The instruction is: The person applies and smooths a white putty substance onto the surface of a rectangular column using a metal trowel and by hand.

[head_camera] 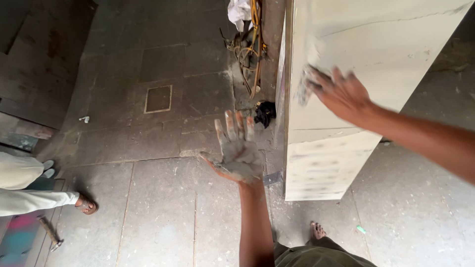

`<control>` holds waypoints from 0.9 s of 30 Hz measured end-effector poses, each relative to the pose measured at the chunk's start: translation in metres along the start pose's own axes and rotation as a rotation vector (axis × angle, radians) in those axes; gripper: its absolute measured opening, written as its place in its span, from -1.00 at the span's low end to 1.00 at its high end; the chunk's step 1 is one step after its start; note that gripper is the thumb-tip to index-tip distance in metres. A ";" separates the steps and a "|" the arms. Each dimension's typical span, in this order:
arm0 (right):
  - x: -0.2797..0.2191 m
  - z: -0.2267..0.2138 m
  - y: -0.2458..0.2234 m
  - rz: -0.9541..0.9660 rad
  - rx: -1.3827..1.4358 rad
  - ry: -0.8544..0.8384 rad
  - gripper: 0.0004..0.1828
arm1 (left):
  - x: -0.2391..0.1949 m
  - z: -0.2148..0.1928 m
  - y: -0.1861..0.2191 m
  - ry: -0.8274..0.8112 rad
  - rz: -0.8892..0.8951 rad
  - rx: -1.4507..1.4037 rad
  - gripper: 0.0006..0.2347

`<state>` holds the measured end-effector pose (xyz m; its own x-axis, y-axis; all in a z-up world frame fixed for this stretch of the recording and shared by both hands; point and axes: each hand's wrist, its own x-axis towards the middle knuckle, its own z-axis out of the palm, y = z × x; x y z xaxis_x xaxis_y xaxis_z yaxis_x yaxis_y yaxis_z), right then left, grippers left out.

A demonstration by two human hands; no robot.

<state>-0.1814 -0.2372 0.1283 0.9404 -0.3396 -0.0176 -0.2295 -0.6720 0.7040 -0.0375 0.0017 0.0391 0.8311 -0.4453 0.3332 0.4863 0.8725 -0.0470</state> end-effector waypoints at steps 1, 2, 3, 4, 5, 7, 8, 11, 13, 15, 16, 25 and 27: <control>0.019 0.003 0.004 -0.043 -0.094 -0.092 -0.19 | -0.010 0.001 0.001 0.111 -0.035 0.042 -0.09; 0.031 0.007 0.004 -0.056 -0.159 -0.049 -0.23 | -0.015 0.002 0.002 0.220 -0.070 0.083 -0.10; 0.040 0.009 0.003 -0.070 -0.224 -0.006 -0.26 | -0.016 0.002 0.002 0.220 -0.072 0.100 -0.11; 0.046 0.012 0.005 -0.082 -0.291 0.039 -0.29 | -0.015 0.003 0.000 0.217 -0.074 0.115 -0.11; 0.048 0.015 0.009 -0.057 -0.226 0.008 -0.29 | -0.013 0.003 -0.003 0.213 -0.075 0.130 -0.12; 0.040 0.024 0.022 0.000 -0.083 -0.061 -0.29 | -0.007 0.004 -0.008 0.220 -0.088 0.128 -0.13; 0.031 0.029 0.031 0.033 -0.098 -0.066 -0.33 | -0.003 0.006 -0.014 0.217 -0.097 0.122 -0.13; -0.005 0.056 0.054 0.128 -0.136 -0.093 -0.39 | -0.002 0.013 -0.029 0.159 -0.144 0.242 -0.13; -0.038 0.079 0.087 0.177 -0.162 -0.142 -0.35 | -0.003 0.015 -0.034 0.112 -0.153 0.274 -0.12; -0.074 0.104 0.124 0.213 -0.194 -0.224 -0.31 | -0.008 0.014 -0.037 0.079 -0.145 0.296 -0.11; -0.091 0.117 0.140 0.232 -0.212 -0.267 -0.29 | -0.012 0.015 -0.035 0.070 -0.135 0.305 -0.11; -0.197 0.221 0.207 0.535 0.564 -0.418 -0.19 | -0.044 0.010 -0.059 -0.110 -0.252 0.128 -0.18; -0.218 0.188 0.176 0.649 0.935 -0.441 -0.13 | -0.055 0.012 -0.079 -0.096 -0.334 0.145 -0.20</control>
<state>-0.4742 -0.4054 0.1223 0.4603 -0.8600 -0.2202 -0.8877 -0.4476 -0.1076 -0.1253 -0.0400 0.0361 0.6006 -0.6950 0.3952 0.6773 0.7050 0.2103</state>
